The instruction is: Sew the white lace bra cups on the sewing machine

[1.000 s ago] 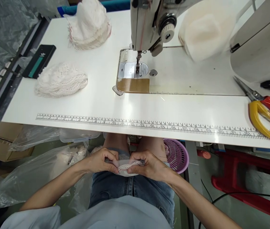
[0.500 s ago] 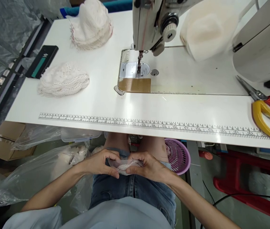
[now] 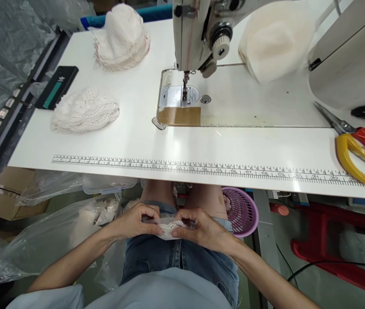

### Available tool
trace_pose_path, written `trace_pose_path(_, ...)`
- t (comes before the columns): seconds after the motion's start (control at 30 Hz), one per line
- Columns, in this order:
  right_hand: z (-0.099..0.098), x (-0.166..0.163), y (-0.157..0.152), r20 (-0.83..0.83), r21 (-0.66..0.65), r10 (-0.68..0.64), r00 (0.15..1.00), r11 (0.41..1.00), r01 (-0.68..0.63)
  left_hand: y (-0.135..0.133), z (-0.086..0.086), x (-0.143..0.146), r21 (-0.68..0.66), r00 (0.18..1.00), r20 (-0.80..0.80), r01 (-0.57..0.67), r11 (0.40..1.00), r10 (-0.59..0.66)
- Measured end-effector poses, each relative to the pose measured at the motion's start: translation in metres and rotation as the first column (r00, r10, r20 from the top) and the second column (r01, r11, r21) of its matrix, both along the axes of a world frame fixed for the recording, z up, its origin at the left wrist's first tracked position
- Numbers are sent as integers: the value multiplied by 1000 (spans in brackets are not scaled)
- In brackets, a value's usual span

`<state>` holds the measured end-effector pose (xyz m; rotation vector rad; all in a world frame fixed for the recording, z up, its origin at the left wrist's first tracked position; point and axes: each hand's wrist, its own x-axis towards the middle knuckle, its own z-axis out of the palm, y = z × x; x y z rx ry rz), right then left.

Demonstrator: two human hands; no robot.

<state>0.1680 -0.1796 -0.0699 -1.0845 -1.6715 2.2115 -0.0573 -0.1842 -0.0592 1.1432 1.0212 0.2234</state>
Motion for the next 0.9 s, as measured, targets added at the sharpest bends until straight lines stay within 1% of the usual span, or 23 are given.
trace_pose_path(0.1, 3, -3, 0, -8, -1, 2, 1000, 1000, -2, 2, 4, -1, 9, 999, -8, 47, 999, -47)
trace_pose_path(0.2, 4, -5, 0, -28, 3, -1, 1000, 1000, 1, 5, 7, 2, 73, 991, -12, 137, 988, -137)
trace_pose_path(0.27, 5, -6, 0, -32, 4, 0, 999, 1000, 0, 6, 8, 5, 110, 987, -11, 159, 981, -159)
trace_pose_path(0.37, 4, -6, 1, -13, 19, -11, 1000, 1000, 11, 6, 5, 8, 116, 993, -14, 114, 987, -114)
trace_pose_path(0.57, 0, 0, 1, 1, 64, -12, 1000, 998, 12, 2, 1, 7, 53, 998, -39, 50, 997, -48)
trace_pose_path(0.7, -1, 0, 1, -6, 75, -7, 1000, 997, 7, -2, 0, 7, 46, 999, -41, 10, 999, -8)
trace_pose_path(0.9, 0, 0, 0, 22, 101, 40, 999, 994, -42, -4, -2, 8, 43, 999, -43, -30, 999, 32)
